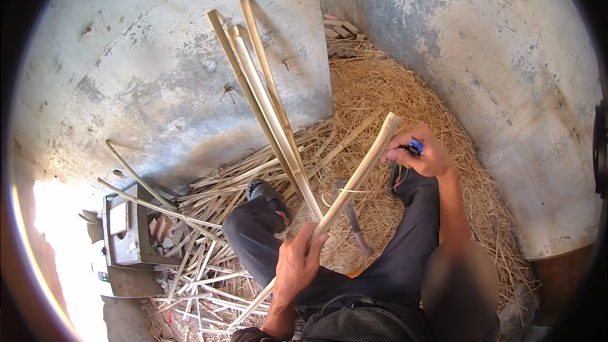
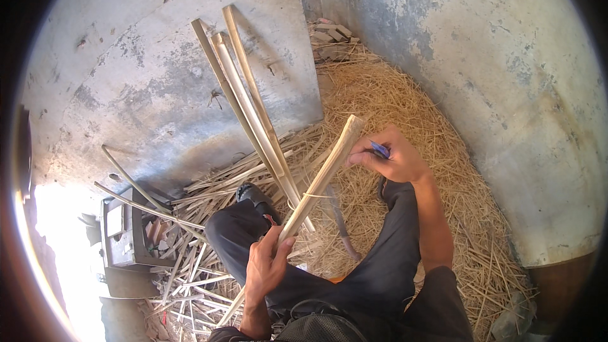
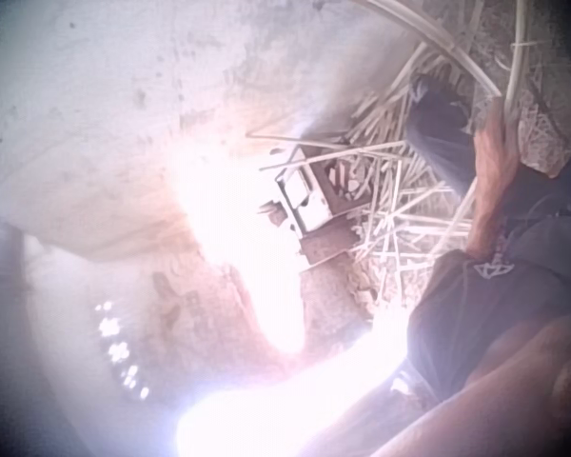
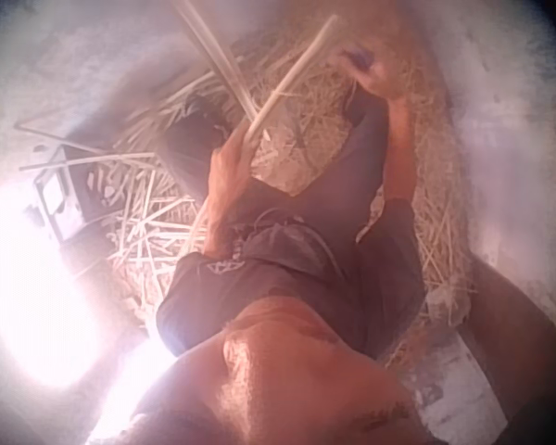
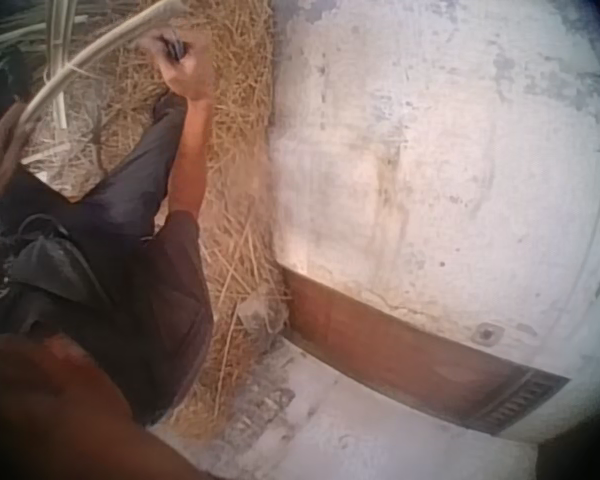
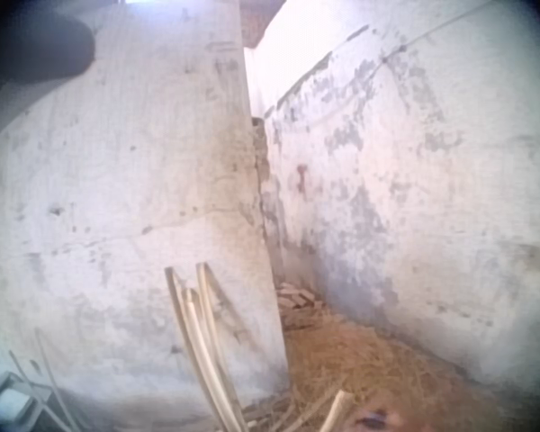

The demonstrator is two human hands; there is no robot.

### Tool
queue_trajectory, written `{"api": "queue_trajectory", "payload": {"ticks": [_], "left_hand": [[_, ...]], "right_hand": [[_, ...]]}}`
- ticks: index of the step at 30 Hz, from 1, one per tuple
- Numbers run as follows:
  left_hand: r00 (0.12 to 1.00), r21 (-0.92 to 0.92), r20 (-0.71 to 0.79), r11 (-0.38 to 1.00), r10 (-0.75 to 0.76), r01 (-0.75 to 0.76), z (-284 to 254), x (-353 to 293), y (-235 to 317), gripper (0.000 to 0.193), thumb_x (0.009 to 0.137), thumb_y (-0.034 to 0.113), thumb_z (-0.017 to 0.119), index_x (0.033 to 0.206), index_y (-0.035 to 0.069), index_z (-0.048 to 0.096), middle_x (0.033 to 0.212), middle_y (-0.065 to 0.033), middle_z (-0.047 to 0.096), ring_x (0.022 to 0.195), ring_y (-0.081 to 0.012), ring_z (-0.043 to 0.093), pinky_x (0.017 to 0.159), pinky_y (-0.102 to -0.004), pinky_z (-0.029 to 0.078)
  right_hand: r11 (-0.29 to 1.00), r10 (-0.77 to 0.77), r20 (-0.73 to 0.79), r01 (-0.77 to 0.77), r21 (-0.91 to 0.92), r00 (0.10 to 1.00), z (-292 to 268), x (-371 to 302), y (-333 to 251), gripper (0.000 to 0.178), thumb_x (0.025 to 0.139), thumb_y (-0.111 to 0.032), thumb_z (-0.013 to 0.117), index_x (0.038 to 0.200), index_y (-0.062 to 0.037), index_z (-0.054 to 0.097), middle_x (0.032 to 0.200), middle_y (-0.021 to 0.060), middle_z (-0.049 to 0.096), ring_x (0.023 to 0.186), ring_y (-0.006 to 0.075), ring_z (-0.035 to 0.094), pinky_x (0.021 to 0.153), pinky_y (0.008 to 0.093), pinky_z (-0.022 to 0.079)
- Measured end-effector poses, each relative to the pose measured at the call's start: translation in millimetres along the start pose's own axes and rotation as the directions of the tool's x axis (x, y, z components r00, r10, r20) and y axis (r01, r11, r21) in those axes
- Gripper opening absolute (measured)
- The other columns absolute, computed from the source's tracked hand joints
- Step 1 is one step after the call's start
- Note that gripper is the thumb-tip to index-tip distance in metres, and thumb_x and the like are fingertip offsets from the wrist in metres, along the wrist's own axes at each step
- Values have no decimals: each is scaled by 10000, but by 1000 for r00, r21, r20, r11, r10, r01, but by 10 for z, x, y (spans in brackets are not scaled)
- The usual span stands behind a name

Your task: The person sits on a hay-covered floor and uses a blue utility knife to shave the surface of a long bamboo strip. They hold the strip with their left hand and repeatedly scrape the knife along its length to remove the outer layer, creating thin shavings that fall to the ground.

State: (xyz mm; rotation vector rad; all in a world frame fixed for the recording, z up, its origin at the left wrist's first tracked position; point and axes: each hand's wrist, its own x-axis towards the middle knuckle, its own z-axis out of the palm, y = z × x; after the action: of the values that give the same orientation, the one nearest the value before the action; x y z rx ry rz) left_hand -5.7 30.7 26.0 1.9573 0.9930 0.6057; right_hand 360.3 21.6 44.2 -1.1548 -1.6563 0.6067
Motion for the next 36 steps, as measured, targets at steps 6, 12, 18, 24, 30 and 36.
{"api": "queue_trajectory", "payload": {"ticks": [6, 12, 18, 24, 30, 36], "left_hand": [[1000, 24, -15, 1000, -7, 7, -77, -76, -9, 158, 1068, 146, 686, 1127, -1, 683, 724, -197, 658, 619, -351, 670, 619, -421, 501], [927, -23, -320, 980, -195, 199, -508, -132, -400, 172, 1144, 179, 587, 1088, 22, 630, 693, -116, 661, 591, -147, 630, 505, -357, 444], [897, -485, -183, 831, -402, 273, -716, -333, -563, 244, 1167, 284, 554, 1115, 55, 619, 698, 41, 457, 562, -45, 365, 497, -229, 293], [955, -707, 167, 645, -246, 290, -603, -282, -467, 282, 1157, 322, 557, 1161, 43, 596, 708, 44, 402, 588, -45, 323, 507, -222, 244], [915, -741, 396, 562, -76, 367, -383, -194, -483, 304, 1182, 308, 526, 1168, 10, 584, 754, 22, 427, 604, -58, 346, 508, -241, 294], [866, -708, 499, 560, -35, 430, -173, -144, -442, 382, 1161, 389, 567, 1157, 9, 602, 713, 8, 435, 586, -75, 372, 516, -242, 340]], "right_hand": [[999, -37, 88, 37, 8, 995, -84, -3, -106, 90, 979, -86, 796, 1030, -49, 861, 856, 64, 826, 602, 101, 632, 542, 277, 431], [955, 71, -364, 42, 293, 929, -611, -338, 150, 200, 1058, -192, 735, 969, -26, 805, 710, -3, 706, 545, 54, 519, 519, 244, 364], [952, 275, -299, -303, -48, 914, -341, -122, -19, 272, 1084, -297, 723, 1094, -44, 823, 691, 16, 700, 622, 84, 634, 618, 262, 489], [848, 291, -68, -290, -444, 954, 339, 163, -431, 358, 1025, -346, 803, 1214, -43, 826, 1000, 116, 844, 849, 166, 794, 848, 345, 607], [920, 242, -57, -210, 331, 969, 535, 216, -609, 406, 1057, -235, 774, 1404, -31, 724, 1050, 92, 825, 935, 94, 734, 878, 284, 574], [892, 186, -59, -144, 428, 981, 808, 243, -557, 386, 1029, -169, 803, 1364, 12, 741, 1159, 48, 797, 926, 58, 678, 837, 236, 536]]}}
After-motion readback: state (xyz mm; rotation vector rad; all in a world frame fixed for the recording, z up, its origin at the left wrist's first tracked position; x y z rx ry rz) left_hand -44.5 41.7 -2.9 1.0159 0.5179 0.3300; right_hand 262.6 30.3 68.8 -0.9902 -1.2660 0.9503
